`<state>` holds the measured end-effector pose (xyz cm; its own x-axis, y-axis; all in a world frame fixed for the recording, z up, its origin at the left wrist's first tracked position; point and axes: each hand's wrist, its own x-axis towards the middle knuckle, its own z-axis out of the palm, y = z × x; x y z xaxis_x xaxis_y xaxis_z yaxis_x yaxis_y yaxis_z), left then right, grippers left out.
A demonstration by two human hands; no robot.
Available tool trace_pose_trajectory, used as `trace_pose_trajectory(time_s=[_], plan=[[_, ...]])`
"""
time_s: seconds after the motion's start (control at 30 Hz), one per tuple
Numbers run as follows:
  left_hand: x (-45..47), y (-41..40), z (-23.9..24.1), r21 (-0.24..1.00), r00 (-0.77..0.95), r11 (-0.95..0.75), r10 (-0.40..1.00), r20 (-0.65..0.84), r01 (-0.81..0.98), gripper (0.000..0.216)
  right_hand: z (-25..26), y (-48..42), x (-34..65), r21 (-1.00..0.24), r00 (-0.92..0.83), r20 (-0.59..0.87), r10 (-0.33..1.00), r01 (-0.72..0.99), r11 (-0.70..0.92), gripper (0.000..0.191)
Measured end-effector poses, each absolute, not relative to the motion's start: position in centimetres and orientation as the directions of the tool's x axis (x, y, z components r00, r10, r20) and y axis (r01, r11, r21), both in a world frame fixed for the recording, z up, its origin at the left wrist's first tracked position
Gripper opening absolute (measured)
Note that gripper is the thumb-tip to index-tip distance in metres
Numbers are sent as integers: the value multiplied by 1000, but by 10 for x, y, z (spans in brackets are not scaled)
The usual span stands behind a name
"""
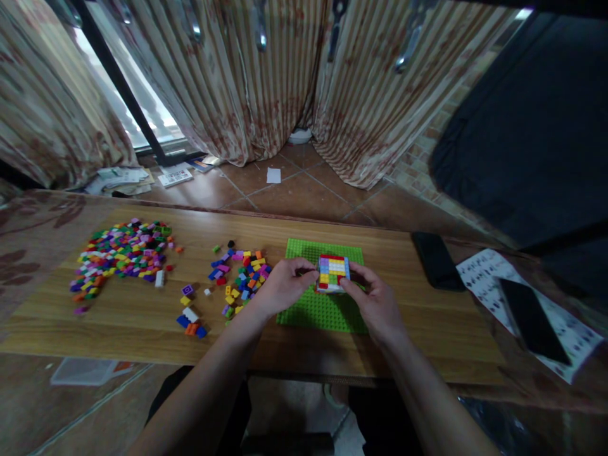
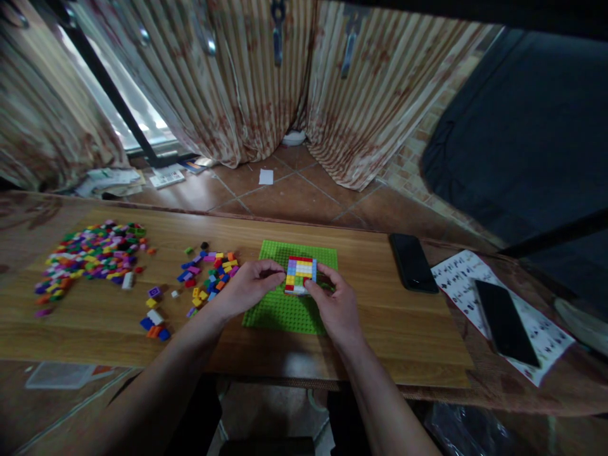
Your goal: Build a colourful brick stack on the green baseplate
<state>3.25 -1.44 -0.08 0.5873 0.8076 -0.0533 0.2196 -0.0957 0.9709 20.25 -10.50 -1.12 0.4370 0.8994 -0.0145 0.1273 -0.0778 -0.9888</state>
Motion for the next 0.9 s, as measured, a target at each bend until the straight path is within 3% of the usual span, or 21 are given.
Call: trace_pose_trajectory(time_s=[0.37,0.7,0.9], plan=[[36,-17,1,971,571,-76,818,-69,227,15,-7,-99,199,-992,481,-123,868,-84,-94,47],[36,-16,-1,973,567,-82,822,-55,213,15,-7,-99,204,-990,462,-141,876,-77,-119,52],[20,-4,6,974,510,-98,860,-19,202,20,4,-101,225,-969,630,-222,744,-225,-99,47]])
